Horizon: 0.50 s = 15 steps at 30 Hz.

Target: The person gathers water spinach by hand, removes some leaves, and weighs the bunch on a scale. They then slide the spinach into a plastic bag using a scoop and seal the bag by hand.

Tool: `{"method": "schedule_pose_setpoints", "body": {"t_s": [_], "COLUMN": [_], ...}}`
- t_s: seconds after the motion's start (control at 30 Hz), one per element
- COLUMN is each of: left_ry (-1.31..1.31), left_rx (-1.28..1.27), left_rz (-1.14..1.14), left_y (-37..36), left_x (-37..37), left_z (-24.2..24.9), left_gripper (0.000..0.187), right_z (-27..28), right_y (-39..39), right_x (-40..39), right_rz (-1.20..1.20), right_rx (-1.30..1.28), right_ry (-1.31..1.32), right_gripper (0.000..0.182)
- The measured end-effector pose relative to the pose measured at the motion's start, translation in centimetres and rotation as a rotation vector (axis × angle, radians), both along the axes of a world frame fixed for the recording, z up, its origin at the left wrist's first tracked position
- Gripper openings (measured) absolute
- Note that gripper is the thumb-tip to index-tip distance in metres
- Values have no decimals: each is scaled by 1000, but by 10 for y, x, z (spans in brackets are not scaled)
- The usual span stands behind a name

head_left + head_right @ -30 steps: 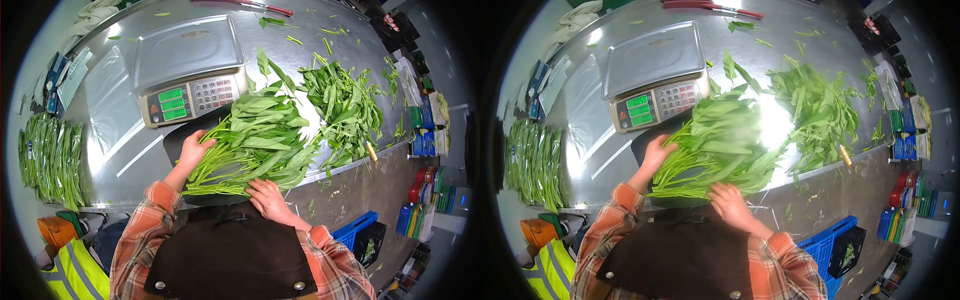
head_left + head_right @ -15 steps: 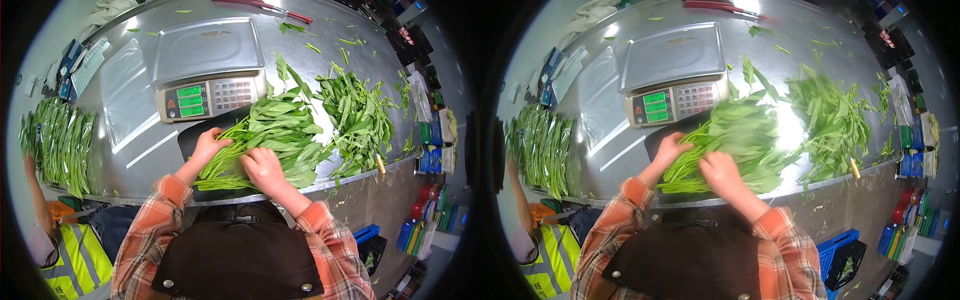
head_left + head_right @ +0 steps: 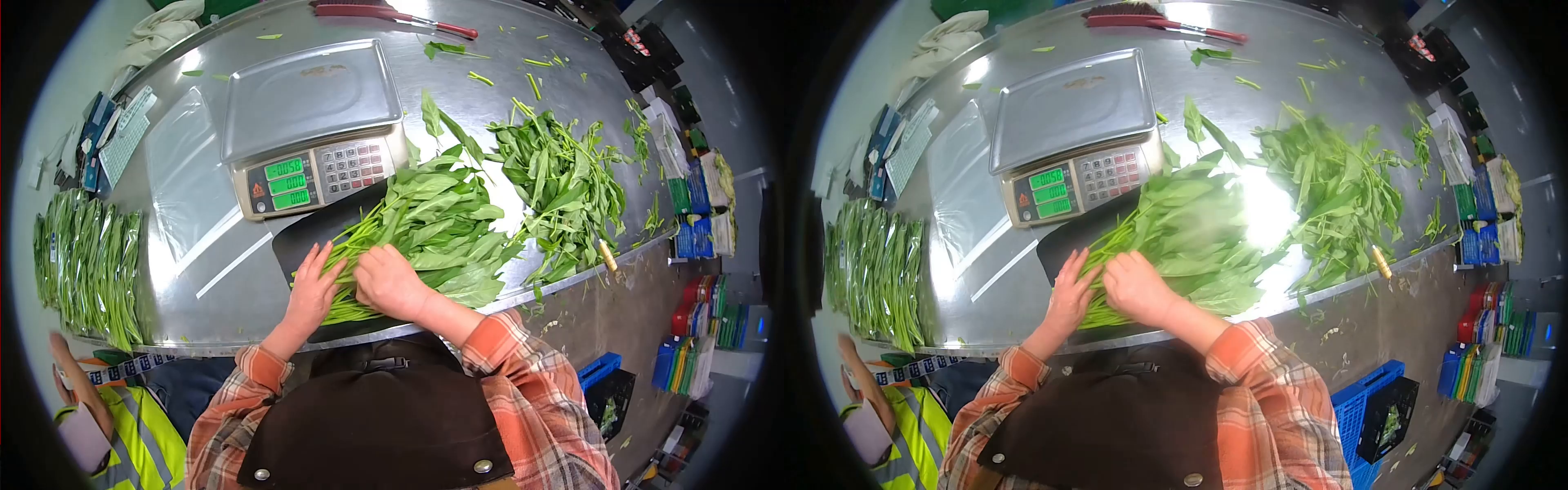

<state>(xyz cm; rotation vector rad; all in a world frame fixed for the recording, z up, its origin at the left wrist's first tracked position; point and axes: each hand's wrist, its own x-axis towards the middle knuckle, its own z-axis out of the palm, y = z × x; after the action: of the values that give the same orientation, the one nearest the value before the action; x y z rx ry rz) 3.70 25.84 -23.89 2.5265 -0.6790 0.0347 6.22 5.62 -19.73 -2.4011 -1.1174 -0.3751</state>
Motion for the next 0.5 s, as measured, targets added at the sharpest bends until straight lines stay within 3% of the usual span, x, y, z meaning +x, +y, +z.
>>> {"method": "schedule_pose_setpoints", "body": {"t_s": [0.1, 0.13, 0.17, 0.2, 0.27, 0.3, 0.37, 0.43, 0.47, 0.5], "left_ry": [22, 30, 43, 81, 152, 201, 296, 302, 304, 251], "left_rx": [-26, -36, -45, -89, -175, -228, -337, -315, -300, -251], "left_rz": [5, 2, 3, 23, 63, 112, 220, 291, 330, 288], "left_y": [-2, -1, -1, 0, 1, 1, -2, -6, -7, -8], "left_x": [3, 4, 3, 2, 6, 8, 12, 19, 22, 26], "left_z": [2, 4, 5, 4, 4, 6, 16, 24, 27, 29], "left_gripper": [49, 48, 46, 45, 42, 43, 44, 50, 53, 55], "right_z": [21, 50, 87, 83, 126, 137, 167, 151, 136, 111], "right_y": [-18, -33, -51, -115, -187, -230, -227, -211, -184, -165], "right_x": [2, 8, 20, 33, 45, 47, 30, 3, -11, -27], "right_rz": [-52, -255, -608, -699, -1018, -1090, -1091, -907, -807, -718], "right_rx": [125, -178, -213, -73, 45, -165, -102, -41, 42, 186], "right_ry": [24, 327, 520, 203, -186, -505, -625, -302, 19, 524], "right_gripper": [17, 15, 15, 20, 30, 34, 35, 36, 40, 51]}}
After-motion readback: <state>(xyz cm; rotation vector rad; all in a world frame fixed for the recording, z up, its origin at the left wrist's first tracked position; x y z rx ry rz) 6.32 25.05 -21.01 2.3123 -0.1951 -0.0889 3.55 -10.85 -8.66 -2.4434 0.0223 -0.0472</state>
